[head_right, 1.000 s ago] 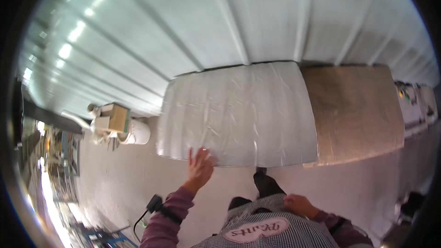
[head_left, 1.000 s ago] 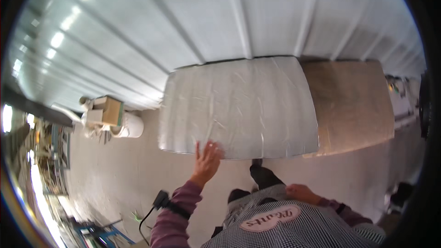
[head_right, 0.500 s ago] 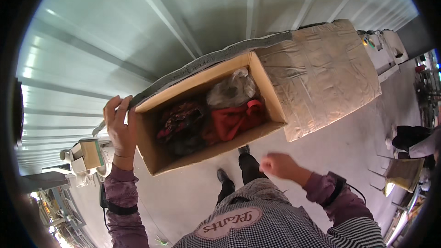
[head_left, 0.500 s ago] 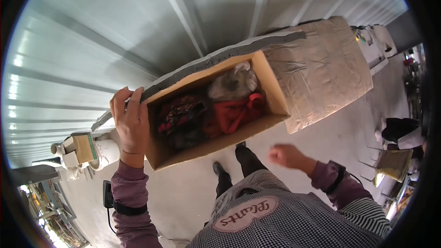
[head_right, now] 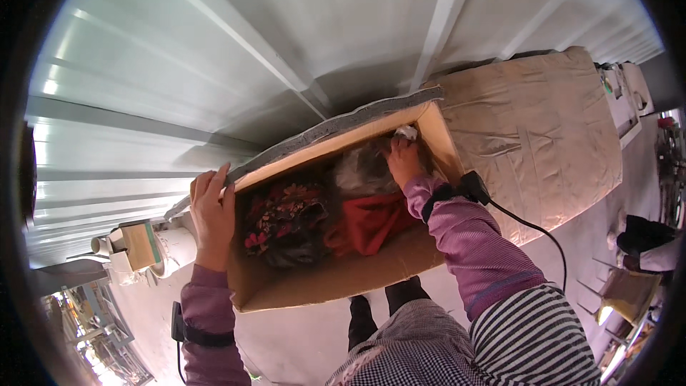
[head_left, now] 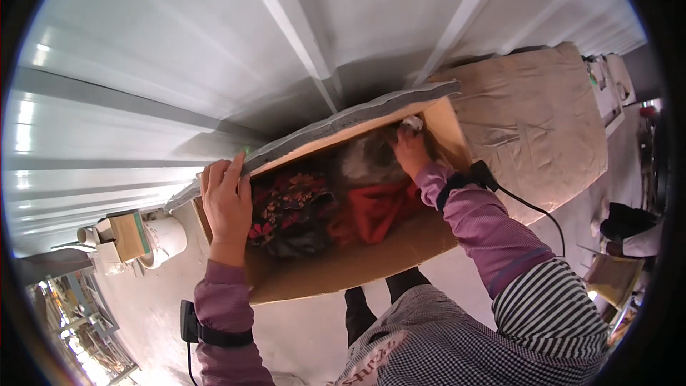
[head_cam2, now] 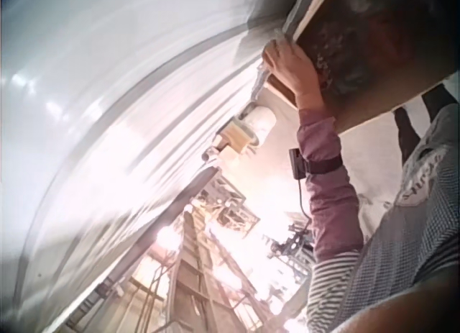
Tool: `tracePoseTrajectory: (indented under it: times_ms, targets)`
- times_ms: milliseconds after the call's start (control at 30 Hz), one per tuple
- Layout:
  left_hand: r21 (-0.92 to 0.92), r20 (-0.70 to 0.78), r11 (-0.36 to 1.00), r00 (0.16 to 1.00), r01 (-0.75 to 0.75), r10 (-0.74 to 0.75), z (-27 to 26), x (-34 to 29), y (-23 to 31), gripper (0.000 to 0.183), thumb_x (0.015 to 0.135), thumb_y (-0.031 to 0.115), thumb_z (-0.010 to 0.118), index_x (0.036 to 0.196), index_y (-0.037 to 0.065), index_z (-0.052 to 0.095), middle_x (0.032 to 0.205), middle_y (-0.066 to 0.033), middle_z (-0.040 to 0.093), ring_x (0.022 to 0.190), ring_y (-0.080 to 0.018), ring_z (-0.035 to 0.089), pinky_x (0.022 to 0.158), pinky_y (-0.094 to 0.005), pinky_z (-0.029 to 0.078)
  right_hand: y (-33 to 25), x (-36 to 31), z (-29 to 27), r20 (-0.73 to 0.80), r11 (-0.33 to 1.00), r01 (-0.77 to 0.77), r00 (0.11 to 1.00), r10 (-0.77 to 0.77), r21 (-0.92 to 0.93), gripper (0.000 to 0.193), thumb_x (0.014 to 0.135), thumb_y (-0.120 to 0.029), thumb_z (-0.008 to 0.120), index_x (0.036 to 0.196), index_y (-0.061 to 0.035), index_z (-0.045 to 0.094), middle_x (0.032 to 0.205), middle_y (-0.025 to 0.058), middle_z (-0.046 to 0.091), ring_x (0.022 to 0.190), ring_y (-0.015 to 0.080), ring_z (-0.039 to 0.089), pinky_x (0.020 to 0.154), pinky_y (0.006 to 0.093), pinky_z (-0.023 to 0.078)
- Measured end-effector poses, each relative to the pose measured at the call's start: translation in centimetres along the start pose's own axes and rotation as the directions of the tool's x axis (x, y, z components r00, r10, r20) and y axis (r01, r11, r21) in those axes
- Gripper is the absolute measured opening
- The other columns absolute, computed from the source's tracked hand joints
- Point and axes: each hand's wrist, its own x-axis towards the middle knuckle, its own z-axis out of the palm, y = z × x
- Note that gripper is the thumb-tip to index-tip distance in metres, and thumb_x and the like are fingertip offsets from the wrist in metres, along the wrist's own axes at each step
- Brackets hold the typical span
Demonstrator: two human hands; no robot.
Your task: Operating a laminating or coating machine by adjusting material sheets on a conveyor and using a control panel.
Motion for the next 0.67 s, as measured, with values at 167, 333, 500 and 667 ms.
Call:
tracePoseTrajectory:
  times_ms: [167,333,500,667]
  targets:
    - [0.057,0.038,0.998,0.999,0.032,-0.035,0.9,0.8,0.2,0.064,0.078,0.009,0.069,0.138,0.011,0.048,0.119,-0.0126,0.054,0.117,-0.0331,0.048,0.107,-0.0502,0.032,0.4,0.3,0.4,0.129,0.993,-0.051,0.991,0.038,0.103,0.025,0.08,-0.018,0.057,0.1,-0.0178,0.071,0.091,0.0095,0.064,0.085,0.027,0.063,0.062,0.0415,0.048]
    - [0.129,0.116,0.99,0.99,0.059,-0.074,-1.7,-0.1,-1.3,0.076,0.078,0.012,0.07,0.146,0.013,0.037,0.14,-0.015,0.043,0.134,-0.0345,0.035,0.112,-0.0522,0.025,2.1,2.3,-11.0,0.129,0.751,-0.109,0.991,0.032,0.651,0.017,0.073,-0.014,0.06,0.086,-0.0089,0.07,0.09,0.0127,0.064,0.084,0.0311,0.065,0.07,0.046,0.051]
    - [-0.181,0.066,0.983,0.998,0.014,-0.002,-6.6,-3.0,3.7,0.061,0.083,0.009,0.066,0.14,0.003,0.044,0.139,-0.0223,0.045,0.131,-0.0392,0.041,0.107,-0.0457,0.035,9.3,-2.0,-22.8,-0.059,0.615,-0.175,0.939,0.34,0.769,0.017,0.072,-0.011,0.06,0.088,-0.0068,0.066,0.091,0.0134,0.062,0.088,0.0372,0.061,0.074,0.0467,0.049]
    - [-0.799,0.375,0.559,0.911,0.221,0.175,-4.4,-14.6,3.3,0.047,0.087,0.008,0.064,0.132,0.001,0.052,0.131,-0.0189,0.055,0.119,-0.0363,0.052,0.1,-0.0406,0.043,14.4,-16.4,-29.3,0.024,0.449,-0.124,0.975,0.222,0.885,0.031,0.076,-0.014,0.063,0.106,-0.0061,0.062,0.104,0.0152,0.06,0.099,0.0335,0.059,0.086,0.0448,0.048]
